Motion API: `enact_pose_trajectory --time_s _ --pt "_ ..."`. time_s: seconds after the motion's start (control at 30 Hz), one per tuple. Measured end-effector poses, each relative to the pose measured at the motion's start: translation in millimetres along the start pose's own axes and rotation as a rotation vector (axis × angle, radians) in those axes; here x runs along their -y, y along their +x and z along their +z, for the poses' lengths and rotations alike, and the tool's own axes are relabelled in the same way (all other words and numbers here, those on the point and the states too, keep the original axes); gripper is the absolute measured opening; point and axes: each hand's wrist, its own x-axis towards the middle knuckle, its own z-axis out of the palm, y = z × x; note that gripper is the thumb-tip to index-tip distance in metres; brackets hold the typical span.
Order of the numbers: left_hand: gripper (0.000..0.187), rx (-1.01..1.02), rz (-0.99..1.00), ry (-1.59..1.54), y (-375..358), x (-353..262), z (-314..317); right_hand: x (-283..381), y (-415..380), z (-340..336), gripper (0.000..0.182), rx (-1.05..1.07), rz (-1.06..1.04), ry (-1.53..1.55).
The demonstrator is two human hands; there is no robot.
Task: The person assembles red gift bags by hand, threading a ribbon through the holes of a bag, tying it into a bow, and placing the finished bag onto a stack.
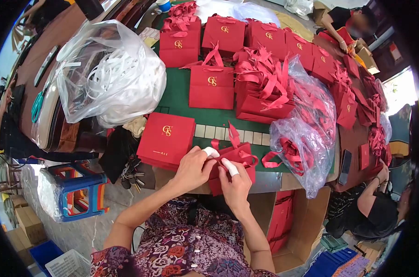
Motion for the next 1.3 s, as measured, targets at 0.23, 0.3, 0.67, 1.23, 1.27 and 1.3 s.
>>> enact_pose_trajectory --time_s 0.23,0.3,0.67,1.23,1.27,1.3 --pt "0.024 0.027 -0.035 0.016 -4 -4 7 -9 -2 -3 0.026 0.056 -0.051 -0.059" --pt "0.024 0.020 -0.032 0.013 -4 -2 7 -2 8 -17 0.026 0.148 0.013 -0.061" --pt "0.015 -0.135 0.183 0.120 -14 -4 28 -26 58 -41 0.014 0.631 0.078 0.093" --pt "0.018 -0.027 0.599 0.154 -10 5 18 -37 94 -48 0.023 1.092 0.363 0.246" --pt "0.018 -0.027 0.602 0.154 -9 4 17 -37 95 -48 0.023 1.098 0.379 0.256" --pt "0.018 -0.027 0.602 0.154 -7 4 16 -43 91 -43 0.023 1.098 0.380 0.256"
